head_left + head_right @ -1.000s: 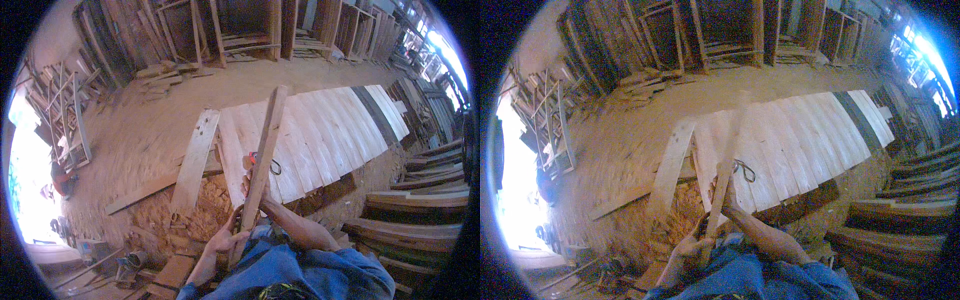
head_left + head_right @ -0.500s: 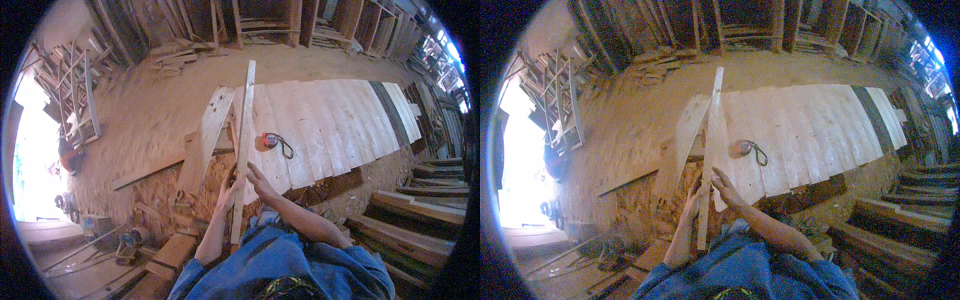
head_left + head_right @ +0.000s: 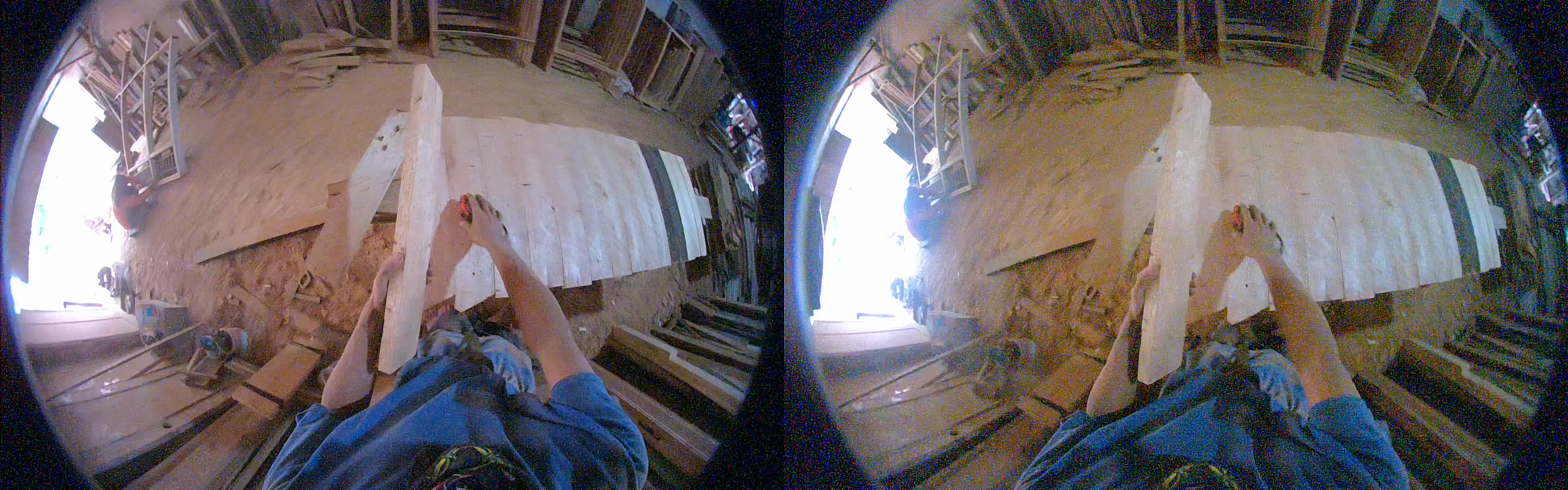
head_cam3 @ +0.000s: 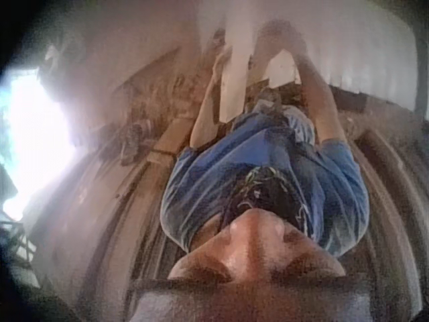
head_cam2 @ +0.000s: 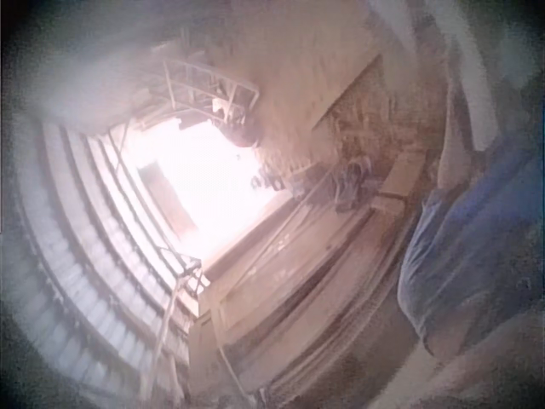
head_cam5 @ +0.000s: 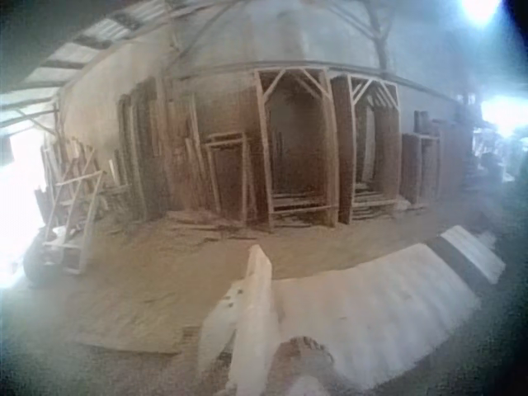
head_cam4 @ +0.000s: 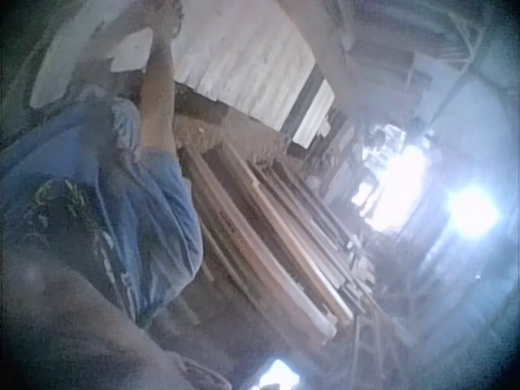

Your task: The person measures a large wooden panel and a smaller wooden plank using a tape measure in a workshop. They extend the tape measure across the panel, then measure the plank, and place the plank on the panel.

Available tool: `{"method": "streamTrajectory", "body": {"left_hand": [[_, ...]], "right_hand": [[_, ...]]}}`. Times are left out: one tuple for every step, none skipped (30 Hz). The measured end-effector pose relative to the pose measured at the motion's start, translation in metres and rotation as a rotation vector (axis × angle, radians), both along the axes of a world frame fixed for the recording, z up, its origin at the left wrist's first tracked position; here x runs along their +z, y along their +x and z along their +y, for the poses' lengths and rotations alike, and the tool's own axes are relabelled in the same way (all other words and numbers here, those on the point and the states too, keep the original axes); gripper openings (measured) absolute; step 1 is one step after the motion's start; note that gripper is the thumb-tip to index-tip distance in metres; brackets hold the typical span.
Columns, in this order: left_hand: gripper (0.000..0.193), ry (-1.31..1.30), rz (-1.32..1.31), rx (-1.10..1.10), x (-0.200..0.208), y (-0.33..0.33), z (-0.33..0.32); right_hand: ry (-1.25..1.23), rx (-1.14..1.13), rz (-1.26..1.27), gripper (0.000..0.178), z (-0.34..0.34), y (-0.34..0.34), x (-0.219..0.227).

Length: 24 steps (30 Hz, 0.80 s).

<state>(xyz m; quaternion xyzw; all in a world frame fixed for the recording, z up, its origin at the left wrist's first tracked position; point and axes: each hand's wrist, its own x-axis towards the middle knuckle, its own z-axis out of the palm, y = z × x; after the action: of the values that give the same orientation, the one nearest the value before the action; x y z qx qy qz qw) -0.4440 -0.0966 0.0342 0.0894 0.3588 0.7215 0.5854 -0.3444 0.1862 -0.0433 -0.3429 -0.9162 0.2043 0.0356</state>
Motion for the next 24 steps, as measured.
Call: {"method": "streamTrajectory", "body": {"left_hand": [[0.073, 0.022, -0.017, 0.011, 0.005, 0.0, 0.0], [0.073, 0.044, -0.034, 0.019, 0.012, 0.0, -0.001], [0.073, 0.065, -0.052, 0.025, 0.015, 0.003, -0.003], [0.074, 0.078, -0.045, 0.001, 0.015, 0.002, -0.005], [0.076, 0.09, -0.039, -0.025, 0.013, 0.001, -0.009], [0.077, 0.104, -0.033, -0.055, 0.011, -0.001, -0.013], [0.08, 0.059, 0.101, -0.032, 0.01, -0.003, -0.018], [0.084, 0.014, 0.234, -0.009, 0.009, -0.005, -0.025], [0.087, -0.044, 0.304, 0.037, 0.015, -0.004, -0.029], [0.091, -0.103, 0.37, 0.074, 0.019, -0.004, -0.03], [0.094, -0.165, 0.373, 0.1, 0.039, 0.003, -0.026], [0.096, -0.194, 0.406, 0.129, 0.046, 0.007, -0.028], [0.098, -0.22, 0.438, 0.149, 0.051, 0.011, -0.027], [0.1, -0.201, 0.499, 0.162, 0.05, 0.012, -0.026], [0.1, -0.187, 0.533, 0.165, 0.052, 0.016, -0.022], [0.101, -0.174, 0.568, 0.165, 0.054, 0.02, -0.016], [0.101, -0.169, 0.579, 0.156, 0.065, 0.027, -0.007], [0.101, -0.165, 0.591, 0.148, 0.071, 0.033, -0.002], [0.101, -0.168, 0.604, 0.125, 0.069, 0.036, 0.0], [0.102, -0.177, 0.619, 0.112, 0.063, 0.038, -0.002], [0.102, -0.179, 0.633, 0.095, 0.06, 0.041, 0.0], [0.102, -0.18, 0.653, 0.088, 0.059, 0.045, 0.001], [0.102, -0.181, 0.673, 0.082, 0.06, 0.049, 0.002], [0.103, -0.185, 0.695, 0.082, 0.061, 0.051, 0.003]], "right_hand": [[-0.011, 0.014, -0.004, 0.08, 0.003, -0.004, 0.008], [0.051, 0.022, -0.028, 0.079, 0.003, -0.003, 0.014], [0.025, 0.012, -0.021, 0.077, 0.006, -0.005, 0.011], [0.001, 0.0, -0.015, 0.075, 0.01, -0.005, 0.008], [-0.023, -0.015, -0.009, 0.073, 0.014, -0.005, 0.005], [-0.173, -0.079, 0.148, 0.071, 0.011, -0.003, 0.005], [-0.321, -0.131, 0.311, 0.068, 0.006, 0.001, 0.006], [-0.471, -0.183, 0.473, 0.065, -0.001, 0.005, 0.007], [-0.746, -0.183, 0.576, 0.063, -0.014, 0.008, 0.023], [-1.021, -0.188, 0.671, 0.061, -0.031, 0.015, 0.048], [-1.02, -0.157, 0.672, 0.065, -0.042, 0.03, 0.069], [-1.03, -0.116, 0.667, 0.069, -0.055, 0.04, 0.092], [-1.047, -0.074, 0.69, 0.071, -0.065, 0.051, 0.112], [-1.061, -0.028, 0.71, 0.074, -0.074, 0.061, 0.133], [-1.071, 0.014, 0.732, 0.076, -0.079, 0.071, 0.153], [-0.877, 0.19, 0.715, 0.079, -0.077, 0.078, 0.171], [-0.677, 0.358, 0.686, 0.082, -0.071, 0.08, 0.189], [-0.585, 0.428, 0.589, 0.082, -0.07, 0.085, 0.209], [-0.491, 0.507, 0.497, 0.083, -0.071, 0.088, 0.23], [-0.513, 0.504, 0.348, 0.081, -0.076, 0.086, 0.252], [-0.529, 0.493, 0.2, 0.079, -0.079, 0.084, 0.264], [-0.429, 0.526, 0.098, 0.081, -0.079, 0.083, 0.264], [-0.361, 0.51, 0.072, 0.081, -0.079, 0.083, 0.264], [-0.294, 0.5, 0.046, 0.081, -0.079, 0.08, 0.263]]}}
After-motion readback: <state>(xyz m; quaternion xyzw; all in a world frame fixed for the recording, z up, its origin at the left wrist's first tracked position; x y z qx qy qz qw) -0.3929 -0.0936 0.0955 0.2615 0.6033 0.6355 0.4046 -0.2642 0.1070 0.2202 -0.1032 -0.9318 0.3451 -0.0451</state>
